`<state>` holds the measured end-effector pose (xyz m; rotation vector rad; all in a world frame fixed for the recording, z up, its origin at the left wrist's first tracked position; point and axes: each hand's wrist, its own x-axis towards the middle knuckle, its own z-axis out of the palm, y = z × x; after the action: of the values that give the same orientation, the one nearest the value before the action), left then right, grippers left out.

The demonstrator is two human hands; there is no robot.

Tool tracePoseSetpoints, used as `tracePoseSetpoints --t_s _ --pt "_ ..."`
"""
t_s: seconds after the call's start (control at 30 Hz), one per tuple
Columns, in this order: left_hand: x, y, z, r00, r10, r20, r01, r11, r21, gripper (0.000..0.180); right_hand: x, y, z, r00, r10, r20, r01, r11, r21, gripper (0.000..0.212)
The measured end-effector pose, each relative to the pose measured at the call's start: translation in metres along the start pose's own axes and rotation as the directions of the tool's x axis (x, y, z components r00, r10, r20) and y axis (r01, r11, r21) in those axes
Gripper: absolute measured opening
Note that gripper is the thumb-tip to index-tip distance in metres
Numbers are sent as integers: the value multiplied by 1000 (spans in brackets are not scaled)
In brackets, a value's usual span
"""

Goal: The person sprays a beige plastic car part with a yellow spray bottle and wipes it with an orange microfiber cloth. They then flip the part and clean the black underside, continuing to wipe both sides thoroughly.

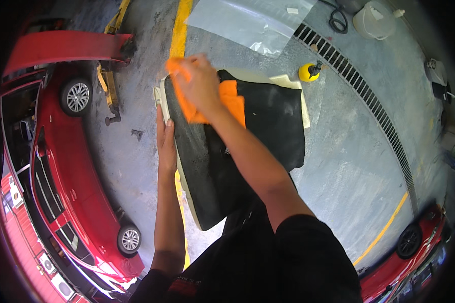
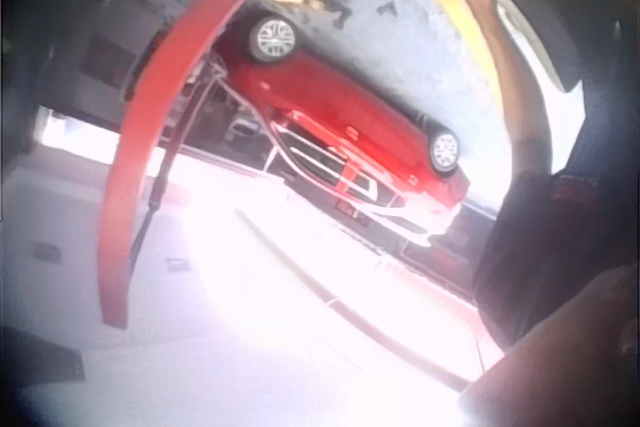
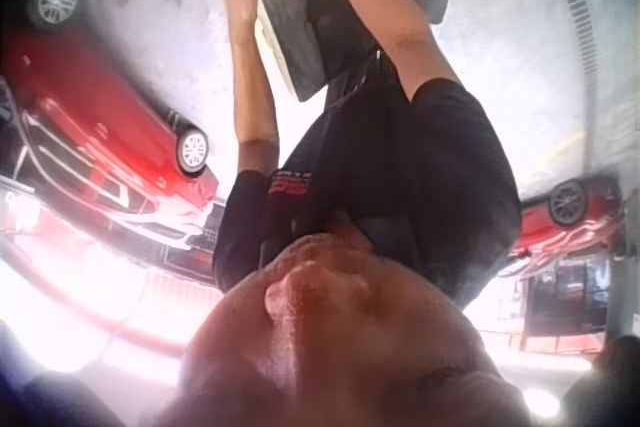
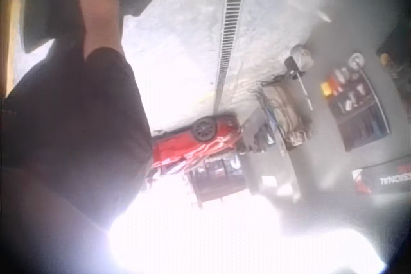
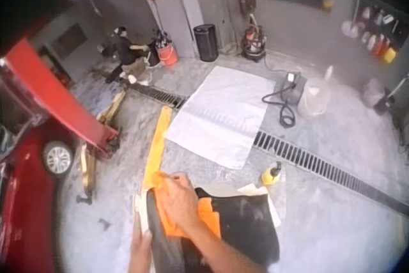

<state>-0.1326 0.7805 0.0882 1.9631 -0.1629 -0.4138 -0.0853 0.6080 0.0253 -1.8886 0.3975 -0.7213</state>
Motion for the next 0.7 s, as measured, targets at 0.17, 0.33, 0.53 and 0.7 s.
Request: tracePoseSetpoints --t_s 0.17,0.33,0.53,0.7 --pt "2 9 -5 1000 -16 -4 16 999 32 75 2 -28 9 995 96 13 -97 993 69 22" --pt "1 18 1 994 -111 -7 110 992 -59 81 8 -6 -1 983 180 33 -182 979 97 24" --pt "6 16 -9 987 -161 3 161 985 -55 89 -38 -45 -12 1000 2 13 -4 992 127 31" --pt "8 20 1 985 -166 -38 163 984 -75 90 -138 70 -74 992 113 56 -109 992 -70 31"
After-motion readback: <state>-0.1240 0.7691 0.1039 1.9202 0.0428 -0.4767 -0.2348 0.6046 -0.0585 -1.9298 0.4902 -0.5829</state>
